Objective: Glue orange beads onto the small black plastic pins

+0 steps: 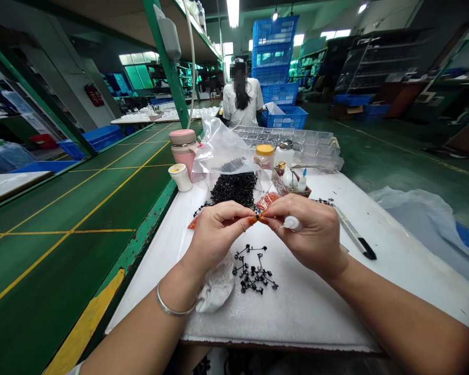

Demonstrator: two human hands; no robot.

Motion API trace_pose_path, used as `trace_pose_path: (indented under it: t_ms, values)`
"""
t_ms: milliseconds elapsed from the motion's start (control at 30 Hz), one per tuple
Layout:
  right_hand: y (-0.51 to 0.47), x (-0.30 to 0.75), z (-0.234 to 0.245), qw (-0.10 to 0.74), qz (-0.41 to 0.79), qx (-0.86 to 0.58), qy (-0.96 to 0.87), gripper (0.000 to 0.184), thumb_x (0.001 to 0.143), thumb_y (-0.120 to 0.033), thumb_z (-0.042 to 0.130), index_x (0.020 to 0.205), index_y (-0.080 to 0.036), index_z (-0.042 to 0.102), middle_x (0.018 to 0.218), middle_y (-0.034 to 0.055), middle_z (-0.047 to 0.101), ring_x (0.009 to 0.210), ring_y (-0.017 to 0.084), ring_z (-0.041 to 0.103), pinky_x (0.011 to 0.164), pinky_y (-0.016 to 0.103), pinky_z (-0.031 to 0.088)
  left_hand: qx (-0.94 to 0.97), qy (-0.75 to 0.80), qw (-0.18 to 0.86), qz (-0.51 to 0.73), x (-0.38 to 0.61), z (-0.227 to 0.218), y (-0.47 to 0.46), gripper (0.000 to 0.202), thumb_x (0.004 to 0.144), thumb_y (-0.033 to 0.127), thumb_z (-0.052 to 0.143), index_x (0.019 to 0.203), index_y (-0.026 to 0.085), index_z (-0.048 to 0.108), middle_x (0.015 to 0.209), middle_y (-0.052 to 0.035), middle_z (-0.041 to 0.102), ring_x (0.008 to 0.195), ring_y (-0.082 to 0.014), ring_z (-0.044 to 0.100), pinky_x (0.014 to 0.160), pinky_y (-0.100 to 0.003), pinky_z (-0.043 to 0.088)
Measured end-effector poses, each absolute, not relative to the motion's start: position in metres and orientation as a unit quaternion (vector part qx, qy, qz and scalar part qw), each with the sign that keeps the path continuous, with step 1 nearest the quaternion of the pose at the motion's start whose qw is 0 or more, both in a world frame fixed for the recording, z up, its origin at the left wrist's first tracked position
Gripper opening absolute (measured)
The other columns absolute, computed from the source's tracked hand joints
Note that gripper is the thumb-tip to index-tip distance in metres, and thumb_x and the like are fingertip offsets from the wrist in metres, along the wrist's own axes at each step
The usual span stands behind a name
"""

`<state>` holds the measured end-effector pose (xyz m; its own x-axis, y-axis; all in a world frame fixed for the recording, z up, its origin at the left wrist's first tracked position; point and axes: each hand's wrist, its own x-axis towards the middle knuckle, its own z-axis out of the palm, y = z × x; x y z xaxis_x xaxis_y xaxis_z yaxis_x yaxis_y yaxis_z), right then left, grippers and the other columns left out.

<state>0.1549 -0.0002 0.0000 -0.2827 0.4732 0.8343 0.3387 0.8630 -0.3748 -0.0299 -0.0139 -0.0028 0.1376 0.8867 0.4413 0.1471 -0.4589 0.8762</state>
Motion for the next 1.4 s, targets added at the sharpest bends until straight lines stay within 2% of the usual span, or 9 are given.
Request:
trace_pose_path:
  t_ms: [500,633,733,900,1033,1400]
  values:
    - [-0.0014,0.1542,0.0006,0.546,0.051,-0.259,-0.795,0.026,0.067,0.005,0.07,0.079,-0.017,0.07,0.075,0.0012,0.073,0.069,0.014,0.066,0.066,0.026,0.051,0.667,0.389,0.348,0.531,-0.0295,-0.0015,-0.0138,0.004,0.079,0.018,0.074,0.077,0.016,0.078,0.078,-0.0041,0.072,0.073,-0.0121,0.063,0.067,-0.022,0.049]
    - [0.0005,0.1527,-0.0007,0.54,0.089,-0.281,-0.788,0.015,0.075,-0.009,0.075,0.086,-0.018,0.072,0.081,0.003,0.074,0.073,0.015,0.067,0.07,0.027,0.052,0.643,0.401,0.396,0.519,-0.0292,-0.0019,-0.0132,0.007,0.081,0.021,0.073,0.079,0.016,0.077,0.077,-0.0028,0.071,0.071,-0.0109,0.06,0.065,-0.021,0.047]
    - [0.0022,0.1523,-0.0015,0.531,0.124,-0.297,-0.784,0.013,0.079,-0.02,0.076,0.092,-0.018,0.073,0.084,0.0044,0.075,0.075,0.016,0.067,0.071,0.029,0.052,0.62,0.398,0.444,0.51,-0.0293,-0.0041,-0.0122,0.011,0.083,0.026,0.071,0.082,0.017,0.077,0.078,-0.0021,0.069,0.071,-0.0107,0.059,0.063,-0.021,0.047]
    - [0.003,0.1517,-0.0027,0.526,0.174,-0.3,-0.776,0.005,0.08,-0.019,0.075,0.085,-0.018,0.073,0.082,0.0042,0.074,0.077,0.017,0.067,0.072,0.031,0.052,0.6,0.399,0.481,0.499,-0.0302,-0.0073,-0.0108,0.014,0.082,0.028,0.071,0.084,0.015,0.076,0.081,-0.0047,0.071,0.075,-0.0131,0.06,0.064,-0.022,0.048]
    - [0.003,0.1511,-0.0028,0.524,0.183,-0.308,-0.773,0.003,0.08,-0.02,0.075,0.081,-0.017,0.073,0.078,0.0039,0.073,0.073,0.017,0.066,0.069,0.031,0.05,0.586,0.397,0.5,0.499,-0.03,-0.0074,-0.0104,0.012,0.08,0.026,0.074,0.083,0.015,0.076,0.079,-0.0044,0.071,0.071,-0.0116,0.059,0.063,-0.021,0.047]
    - [0.003,0.15,-0.0023,0.521,0.204,-0.316,-0.766,0.014,0.082,-0.026,0.073,0.071,-0.018,0.069,0.069,0.0019,0.07,0.064,0.015,0.061,0.068,0.032,0.047,0.588,0.398,0.503,0.493,-0.0309,-0.0081,-0.0098,0.013,0.078,0.029,0.076,0.081,0.016,0.075,0.078,-0.0028,0.069,0.069,-0.0108,0.056,0.063,-0.022,0.045]
